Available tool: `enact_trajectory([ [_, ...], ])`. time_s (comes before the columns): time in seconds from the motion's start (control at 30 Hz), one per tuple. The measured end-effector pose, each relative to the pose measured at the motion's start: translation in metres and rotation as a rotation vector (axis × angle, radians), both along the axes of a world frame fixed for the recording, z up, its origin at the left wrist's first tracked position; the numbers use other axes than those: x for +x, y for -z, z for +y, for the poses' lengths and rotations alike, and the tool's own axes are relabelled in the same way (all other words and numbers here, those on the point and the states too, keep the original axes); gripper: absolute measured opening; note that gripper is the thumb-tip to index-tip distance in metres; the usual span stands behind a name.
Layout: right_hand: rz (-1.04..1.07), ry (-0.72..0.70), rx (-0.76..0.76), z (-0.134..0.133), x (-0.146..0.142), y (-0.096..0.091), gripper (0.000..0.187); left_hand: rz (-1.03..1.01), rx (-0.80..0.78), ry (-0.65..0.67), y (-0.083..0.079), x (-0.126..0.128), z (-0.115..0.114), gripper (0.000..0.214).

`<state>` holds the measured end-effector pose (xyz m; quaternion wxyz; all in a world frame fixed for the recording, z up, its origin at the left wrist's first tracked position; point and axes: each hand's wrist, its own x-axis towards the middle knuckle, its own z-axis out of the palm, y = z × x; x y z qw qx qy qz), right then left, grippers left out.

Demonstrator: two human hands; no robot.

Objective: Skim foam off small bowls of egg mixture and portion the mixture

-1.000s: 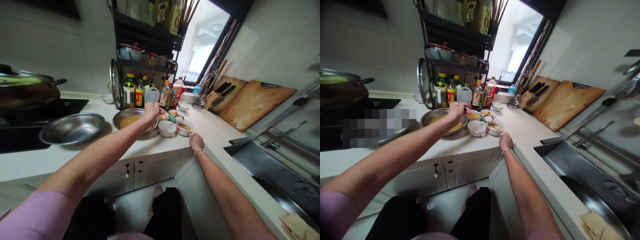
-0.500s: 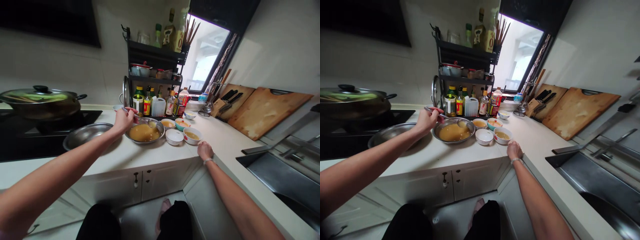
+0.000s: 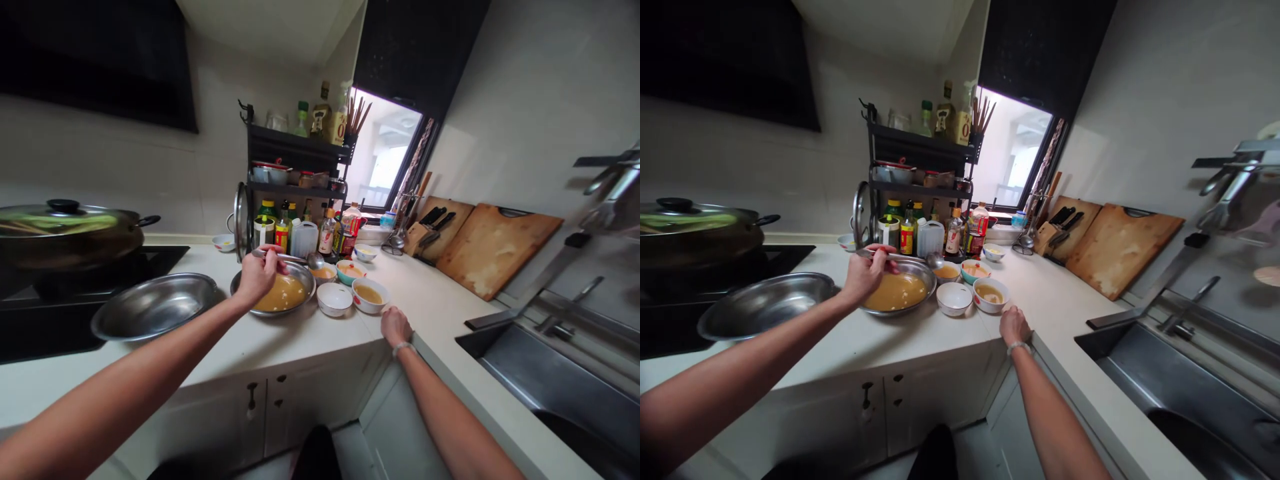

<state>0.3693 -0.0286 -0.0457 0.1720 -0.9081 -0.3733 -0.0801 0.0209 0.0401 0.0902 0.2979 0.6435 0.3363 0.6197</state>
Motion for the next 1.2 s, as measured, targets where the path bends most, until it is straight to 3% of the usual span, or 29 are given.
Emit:
enact_trajectory([
  [0.1,-0.010,-0.004,0.003,-0.001,-0.001,-0.001,0.031,-0.099,-0.089,0.102,0.003,0.041,-0.001,0.023],
  [0.2,-0.018,-0.012,0.004,-0.001,-0.001,-0.001,0.031,-0.044,-0.108,0.187,0.011,0.080,-0.004,0.024],
  [0.33,-0.032,-0.020,0.008,0.001,0.001,0.000,0.031,0.158,-0.010,0.210,0.021,0.119,-0.010,0.024],
  [0.47,-0.042,-0.013,0.017,0.001,0.002,0.003,0.032,0.320,0.111,0.234,0.027,0.142,-0.013,0.024],
  [0.53,-0.043,-0.012,0.025,0.001,0.002,0.004,0.032,0.373,0.102,0.247,0.029,0.149,-0.012,0.025],
  [0.67,-0.044,-0.013,0.042,0.002,0.003,0.006,0.031,0.366,-0.069,0.222,0.028,0.155,-0.006,0.027],
  [0.93,-0.038,-0.014,0.051,0.004,0.006,0.009,0.032,-0.065,-0.541,0.193,0.021,0.152,0.018,0.019],
  [1.2,-0.042,-0.007,0.053,0.004,0.006,0.010,0.030,-0.225,-0.606,0.179,0.011,0.137,0.027,0.021],
])
